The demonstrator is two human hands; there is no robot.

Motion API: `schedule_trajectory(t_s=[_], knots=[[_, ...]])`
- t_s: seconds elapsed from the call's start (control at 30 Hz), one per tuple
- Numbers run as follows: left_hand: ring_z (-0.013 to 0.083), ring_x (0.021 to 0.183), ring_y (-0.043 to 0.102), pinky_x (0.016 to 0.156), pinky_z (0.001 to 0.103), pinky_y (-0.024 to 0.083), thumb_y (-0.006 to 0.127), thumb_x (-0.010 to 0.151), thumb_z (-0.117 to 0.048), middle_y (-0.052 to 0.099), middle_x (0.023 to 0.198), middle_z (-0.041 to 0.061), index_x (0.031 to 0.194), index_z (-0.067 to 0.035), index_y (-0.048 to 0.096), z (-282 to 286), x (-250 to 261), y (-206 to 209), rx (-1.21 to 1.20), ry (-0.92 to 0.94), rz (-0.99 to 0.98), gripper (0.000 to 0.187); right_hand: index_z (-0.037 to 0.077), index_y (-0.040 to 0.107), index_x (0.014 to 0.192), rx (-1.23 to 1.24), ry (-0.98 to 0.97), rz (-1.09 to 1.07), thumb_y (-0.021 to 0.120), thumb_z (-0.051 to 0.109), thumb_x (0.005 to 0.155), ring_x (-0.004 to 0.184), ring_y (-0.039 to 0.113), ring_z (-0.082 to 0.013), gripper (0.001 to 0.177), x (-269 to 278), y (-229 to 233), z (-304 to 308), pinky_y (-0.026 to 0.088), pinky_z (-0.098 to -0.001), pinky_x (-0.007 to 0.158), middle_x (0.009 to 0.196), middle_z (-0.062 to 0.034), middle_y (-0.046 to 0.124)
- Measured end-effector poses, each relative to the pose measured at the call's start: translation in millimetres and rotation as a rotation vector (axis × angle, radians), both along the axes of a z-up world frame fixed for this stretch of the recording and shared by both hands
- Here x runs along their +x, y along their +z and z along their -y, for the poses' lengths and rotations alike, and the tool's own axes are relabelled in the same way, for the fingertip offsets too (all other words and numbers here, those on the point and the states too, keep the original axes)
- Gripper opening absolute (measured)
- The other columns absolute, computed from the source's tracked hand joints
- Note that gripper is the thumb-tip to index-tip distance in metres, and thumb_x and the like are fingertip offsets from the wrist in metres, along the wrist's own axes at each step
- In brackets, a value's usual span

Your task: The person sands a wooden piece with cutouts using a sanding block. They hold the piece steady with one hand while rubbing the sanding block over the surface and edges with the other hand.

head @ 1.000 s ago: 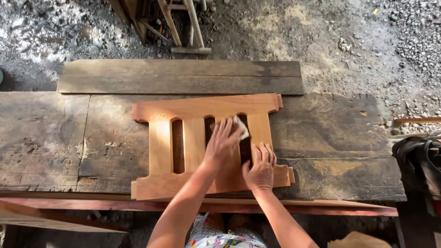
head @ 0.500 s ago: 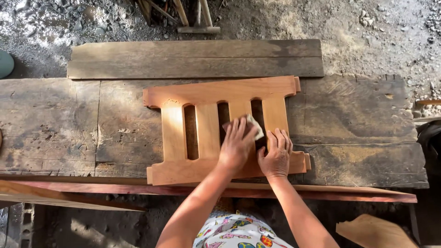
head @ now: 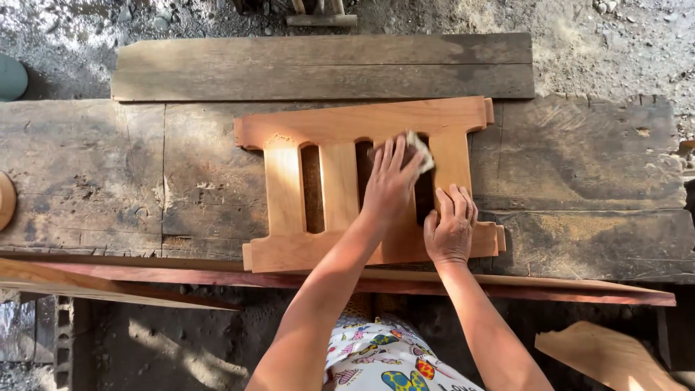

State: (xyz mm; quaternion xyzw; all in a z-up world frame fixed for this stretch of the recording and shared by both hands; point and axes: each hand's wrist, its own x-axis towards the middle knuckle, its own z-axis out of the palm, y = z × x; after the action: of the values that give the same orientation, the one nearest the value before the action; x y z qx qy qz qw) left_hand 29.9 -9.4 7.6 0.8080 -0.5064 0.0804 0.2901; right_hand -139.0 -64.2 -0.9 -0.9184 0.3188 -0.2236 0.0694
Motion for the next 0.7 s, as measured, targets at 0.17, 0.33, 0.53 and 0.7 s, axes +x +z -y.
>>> schedule_trajectory(t_s=[0.17,0.33,0.53,0.7], knots=[[0.0468,0.143,0.042,0.115,0.057,0.037,0.052,0.105,-0.031,0.047,0.153,0.024,0.138,-0.024,0.062,-92,-68,20,0.153,-0.139,-0.141,0.036,0.012,0.063,0.131,0.091,-0.005,0.055,0.050,0.016,0.095,0.137,0.047,-0.0327,0.039,-3,0,1,0.035,-0.0468,0.114,0.138,-0.0111,0.052],[0.0443,0.147,0.039,0.117,0.057,0.034,0.050,0.106,-0.036,0.044,0.157,0.022,0.142,-0.026,0.059,-81,-59,2,0.175,-0.192,-0.189,0.039,0.014,0.063,0.131,0.103,0.013,0.057,0.038,0.027,0.104,0.138,0.045,-0.0317,0.039,-5,-7,4,0.034,-0.0467,0.115,0.140,-0.0099,0.050],[0.0466,0.134,0.054,0.110,0.056,0.046,0.064,0.097,-0.031,0.055,0.144,0.025,0.129,-0.022,0.067,8,0,-29,-0.014,0.005,0.075,0.034,0.011,0.064,0.131,0.097,0.032,0.074,0.038,0.036,0.106,0.138,0.046,-0.0340,0.043,-5,-6,2,0.033,-0.0479,0.115,0.139,-0.0125,0.052],[0.0426,0.139,0.052,0.112,0.055,0.047,0.072,0.094,-0.024,0.051,0.153,0.013,0.137,-0.036,0.063,-14,58,5,-0.156,0.189,0.021,0.046,0.010,0.061,0.133,0.107,0.017,0.036,0.035,0.038,0.108,0.138,0.045,-0.0378,0.046,-6,-3,1,0.033,-0.0515,0.114,0.141,-0.0148,0.051]])
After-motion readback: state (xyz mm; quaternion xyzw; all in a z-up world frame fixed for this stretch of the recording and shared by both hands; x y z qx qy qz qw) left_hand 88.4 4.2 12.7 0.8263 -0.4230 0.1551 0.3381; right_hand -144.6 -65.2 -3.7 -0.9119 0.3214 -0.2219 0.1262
